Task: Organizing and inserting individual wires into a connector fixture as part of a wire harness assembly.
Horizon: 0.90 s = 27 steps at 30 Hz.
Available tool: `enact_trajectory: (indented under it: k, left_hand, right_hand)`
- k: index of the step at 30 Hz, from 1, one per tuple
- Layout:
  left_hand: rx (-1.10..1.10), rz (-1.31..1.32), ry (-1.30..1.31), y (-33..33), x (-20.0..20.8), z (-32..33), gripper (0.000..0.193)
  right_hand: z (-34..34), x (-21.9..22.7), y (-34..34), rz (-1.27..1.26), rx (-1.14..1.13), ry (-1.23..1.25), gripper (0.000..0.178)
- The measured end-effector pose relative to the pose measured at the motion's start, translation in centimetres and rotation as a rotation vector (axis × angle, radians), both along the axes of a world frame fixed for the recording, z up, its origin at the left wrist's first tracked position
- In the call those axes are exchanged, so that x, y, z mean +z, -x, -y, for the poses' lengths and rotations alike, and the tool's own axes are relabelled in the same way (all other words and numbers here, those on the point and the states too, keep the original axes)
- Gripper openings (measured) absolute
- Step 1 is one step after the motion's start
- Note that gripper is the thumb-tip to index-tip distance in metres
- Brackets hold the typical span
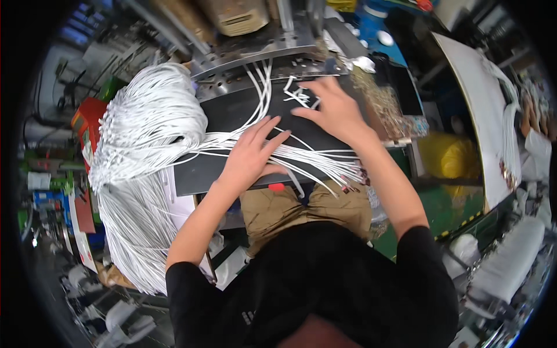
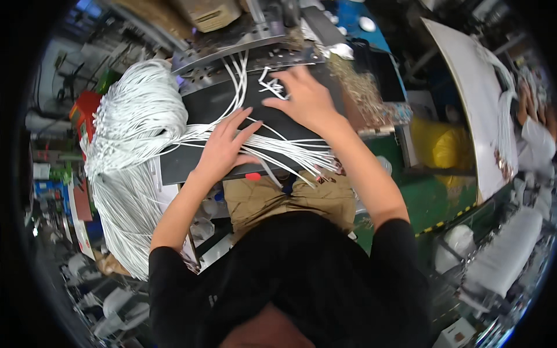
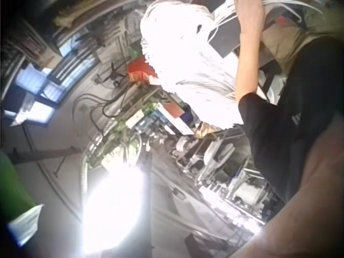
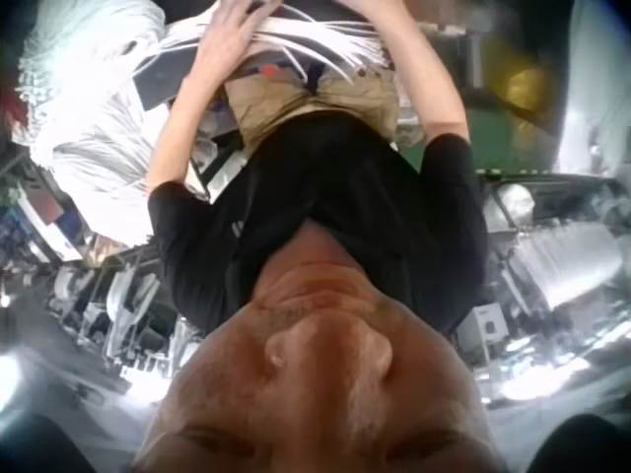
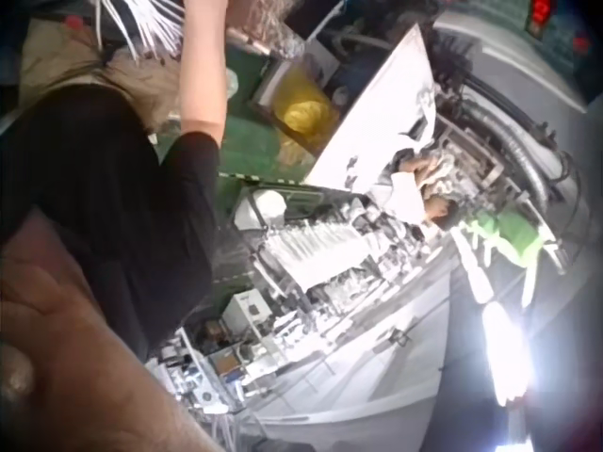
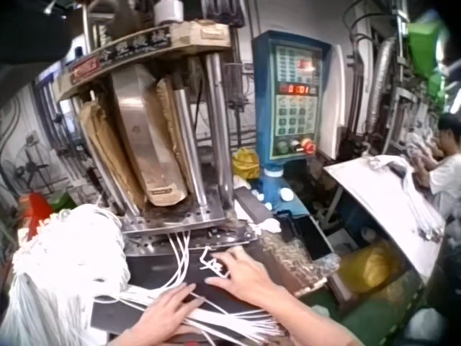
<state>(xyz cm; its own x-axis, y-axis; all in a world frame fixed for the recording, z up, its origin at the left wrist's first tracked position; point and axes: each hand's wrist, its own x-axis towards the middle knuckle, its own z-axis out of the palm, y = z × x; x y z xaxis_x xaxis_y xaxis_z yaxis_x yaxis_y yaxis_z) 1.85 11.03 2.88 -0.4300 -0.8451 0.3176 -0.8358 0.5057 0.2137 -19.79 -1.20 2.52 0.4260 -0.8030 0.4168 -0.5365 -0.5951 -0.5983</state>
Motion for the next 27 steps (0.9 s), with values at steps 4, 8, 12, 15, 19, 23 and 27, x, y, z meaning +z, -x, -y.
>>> enact_trajectory:
  k: [4,8,12,15,19,23,27]
  left_hand:
    - [-0.112,-0.059,-0.019,1.6,-1.7,5.2,0.063]
    - [0.060,-0.044,-0.059,1.5,-1.0,5.4,0.052]
    - [0.030,0.020,-0.222,-1.6,2.7,5.8,0.046]
    - [0.028,0.166,-0.306,-3.0,3.9,5.8,0.042]
    - [0.014,0.395,-0.457,0.2,4.8,7.9,0.033]
    - [0.066,0.387,-0.496,-1.3,4.8,6.9,0.024]
    - [0.355,0.023,-0.471,-6.2,4.9,4.8,0.019]
  right_hand:
    - [3.2,-4.1,0.3,-0.145,0.037,0.103,0.030]
    - [-1.6,-2.0,9.9,0.266,-0.245,-0.071,0.020]
    - [-9.1,-6.3,22.8,0.723,-0.967,0.110,0.015]
    - [-12.9,-16.9,27.0,0.724,-1.226,0.080,0.014]
    - [-22.4,-46.5,34.0,0.239,-1.157,-0.579,0.035]
    - [-23.9,-46.8,28.2,-0.082,-1.180,-0.273,0.040]
    - [-16.5,-29.5,24.6,0.409,-1.046,-0.443,0.033]
